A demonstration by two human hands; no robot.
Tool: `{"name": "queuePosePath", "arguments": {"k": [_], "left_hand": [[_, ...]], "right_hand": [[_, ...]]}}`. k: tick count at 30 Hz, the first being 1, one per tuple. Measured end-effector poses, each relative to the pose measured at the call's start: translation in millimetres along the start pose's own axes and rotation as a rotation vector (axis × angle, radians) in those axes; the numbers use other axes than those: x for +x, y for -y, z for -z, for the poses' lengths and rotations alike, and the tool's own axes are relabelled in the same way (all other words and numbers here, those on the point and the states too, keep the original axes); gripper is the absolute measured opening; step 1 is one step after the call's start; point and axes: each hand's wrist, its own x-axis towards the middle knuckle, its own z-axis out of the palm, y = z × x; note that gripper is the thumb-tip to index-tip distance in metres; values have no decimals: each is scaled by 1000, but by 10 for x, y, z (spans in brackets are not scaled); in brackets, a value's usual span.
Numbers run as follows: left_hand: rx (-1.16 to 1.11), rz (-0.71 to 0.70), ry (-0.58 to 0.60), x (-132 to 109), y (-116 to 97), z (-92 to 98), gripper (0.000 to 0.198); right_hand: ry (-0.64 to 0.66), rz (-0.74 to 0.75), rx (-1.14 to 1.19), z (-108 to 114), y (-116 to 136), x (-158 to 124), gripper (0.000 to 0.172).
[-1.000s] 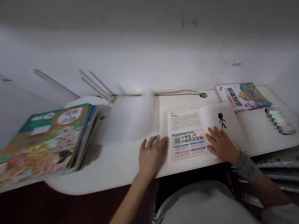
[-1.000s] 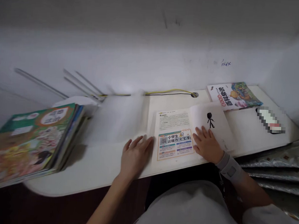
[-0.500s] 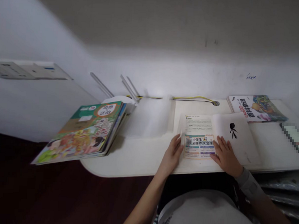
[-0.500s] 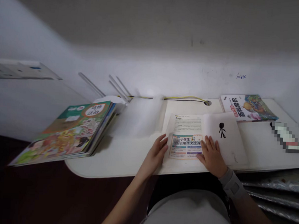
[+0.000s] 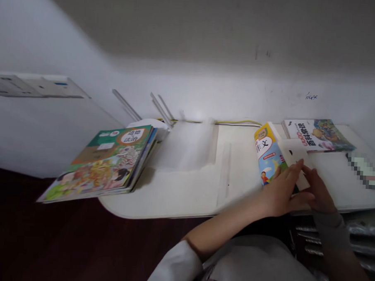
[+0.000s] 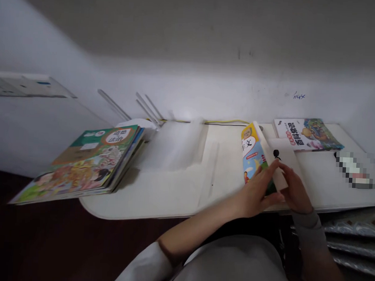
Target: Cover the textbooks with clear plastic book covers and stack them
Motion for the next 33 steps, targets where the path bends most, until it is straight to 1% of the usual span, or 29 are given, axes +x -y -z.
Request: {"name": "queuePosePath", "arguments": {"k": [2, 4, 6, 8, 10, 12, 14, 15, 17, 19, 20, 23, 26, 30, 33], "left_hand": [[52, -66, 29, 96, 24, -141, 83], [96, -126, 45, 122, 56, -218, 83], [171, -167, 53, 90, 96, -231, 79], [265, -151, 44, 22, 165, -213, 74], [347, -27, 11, -62, 282, -205, 72], [426, 163, -4, -153, 446, -227, 72], [532, 303, 36, -252, 629, -272, 73], [596, 329, 67, -305, 716, -295, 74], [725, 313, 110, -417, 858, -325, 75], [824, 272, 117, -519, 942, -326, 75], [855, 259, 114, -559, 962, -316, 74], [888, 254, 108, -617, 952, -274, 71], [880, 275, 112, -601, 895, -243, 70], [854, 297, 108, -560, 833, -246, 69], [840, 323, 116, -533, 796, -288, 71]], "right_hand": [[-33, -26, -4, 141, 82, -22, 50], [-64, -99, 45, 220, 102, -68, 43], [-95, -183, 123, 272, 43, -130, 38], [-126, -255, 179, 332, -86, -201, 37], [-147, -345, 226, 405, -249, -273, 35], [-148, -459, 291, 471, -399, -335, 33], [-128, -521, 327, 511, -502, -373, 35], [-130, -520, 324, 518, -532, -380, 39], [-153, -484, 283, 515, -556, -375, 52], [-165, -444, 217, 498, -550, -356, 61], [-155, -432, 178, 488, -542, -345, 61], [-122, -388, 61, 472, -515, -324, 54], [-134, -284, -92, 478, -500, -320, 49], [-120, -107, -401, 477, -481, -326, 48], [-110, -33, -643, 440, -384, -329, 51]]}}
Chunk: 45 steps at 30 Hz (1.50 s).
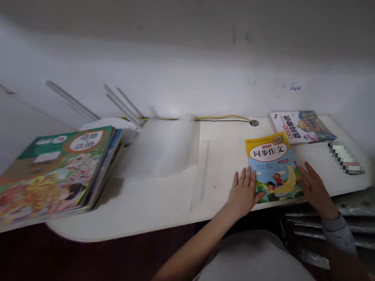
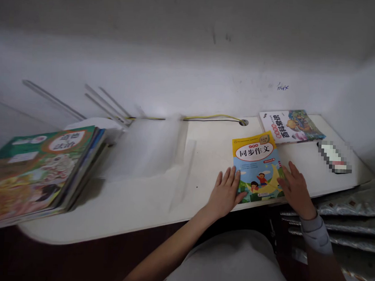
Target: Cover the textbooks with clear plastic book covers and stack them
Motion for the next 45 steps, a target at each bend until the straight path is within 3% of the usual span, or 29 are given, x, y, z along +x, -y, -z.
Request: {"name": "queuePosePath", "arguments": {"k": [3, 6, 9, 12, 15, 18, 29, 35, 40, 43, 45], "left_hand": [[-11, 6, 22, 21, -42, 15, 73], [-36, -70, 54, 26, 40, 85, 68], [-5, -94, 24, -44, 306, 207, 58], [80, 53, 8, -197, 656, 317, 64], [98, 121, 73, -352, 911, 354, 72], [91, 112, 65, -429, 990, 327, 69], [51, 172, 16, -428, 943, 297, 65], [45, 199, -10, -438, 925, 283, 64], [34, 201, -9, -435, 932, 252, 62], [31, 204, -7, -437, 933, 250, 61], [32, 207, -6, -438, 930, 253, 60]], "right_hand": [[89, 105, -49, 73, 220, 25, 50], [283, 330, 63, 115, 519, 109, 49], [368, 487, 26, 36, 797, 232, 47], [360, 565, -99, -147, 987, 331, 50], [359, 638, -194, -349, 1114, 358, 54], [340, 664, -275, -513, 1236, 329, 52], [222, 592, -340, -935, 1687, 242, 38], [288, 610, -287, -951, 1805, 248, 46], [257, 617, -314, -795, 1807, 829, 48], [203, 508, -355, -850, 1769, 1341, 58], [241, 440, -363, -946, 1730, 1583, 65]]}}
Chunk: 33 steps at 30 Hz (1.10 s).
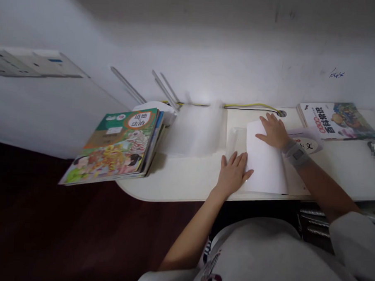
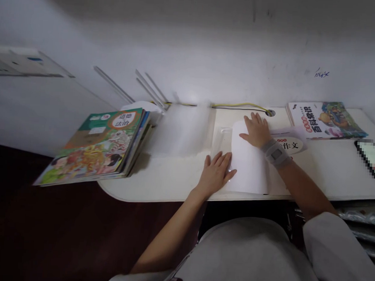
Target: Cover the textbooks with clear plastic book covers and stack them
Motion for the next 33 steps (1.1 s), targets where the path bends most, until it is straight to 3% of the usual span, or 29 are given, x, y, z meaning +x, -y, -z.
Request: {"name": "queuePosePath", "arguments": {"k": [3, 6, 13, 33], "left_hand": [[5, 1, 1, 2, -7, -3, 61], [18, 8, 5, 11, -17, -24, 63], [10, 52, -25, 18, -21, -89, 69], [-5, 65, -47, 14, -12, -112, 69]], "right_hand": [[40, -21, 15, -135, -71, 131, 61], [-29, -51, -3, -220, -57, 92, 50], [-38, -84, -32, -223, -1, 39, 36], [-1, -5, -40, -268, -10, 80, 38]]}}
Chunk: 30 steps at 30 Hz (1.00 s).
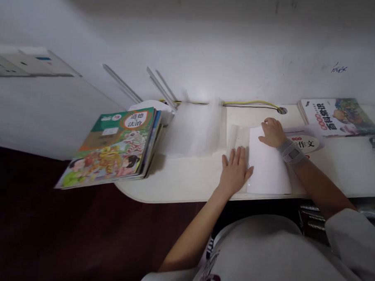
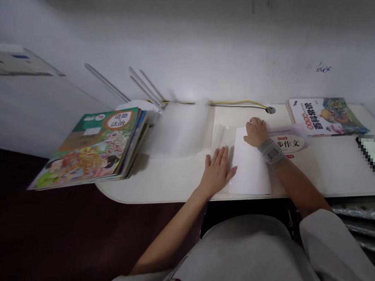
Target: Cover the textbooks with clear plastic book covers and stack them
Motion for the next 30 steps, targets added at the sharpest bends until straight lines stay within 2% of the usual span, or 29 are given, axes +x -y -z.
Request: {"name": "queuePosePath", "arguments": {"k": [7, 16, 20, 24, 27, 30], "left_hand": [[-64, 9, -25, -15, 14, 28, 60], [21, -46, 7, -18, -22, 66, 76], [53, -73, 42, -23, 7, 52, 71], [57, -82, 46, -32, 28, 53, 70], [37, -78, 22, -31, 30, 55, 71], [-11, -62, -15, -25, 37, 49, 74]], "right_hand": [[23, 2, 12, -51, -55, 9, 38], [-58, -26, 75, -73, 55, 27, 40], [-129, 17, 220, -48, -71, 23, 45], [-164, 135, 400, -24, -343, -280, 55], [-50, 212, 461, -44, -435, -673, 67], [8, 218, 479, -71, -371, -975, 77]]}}
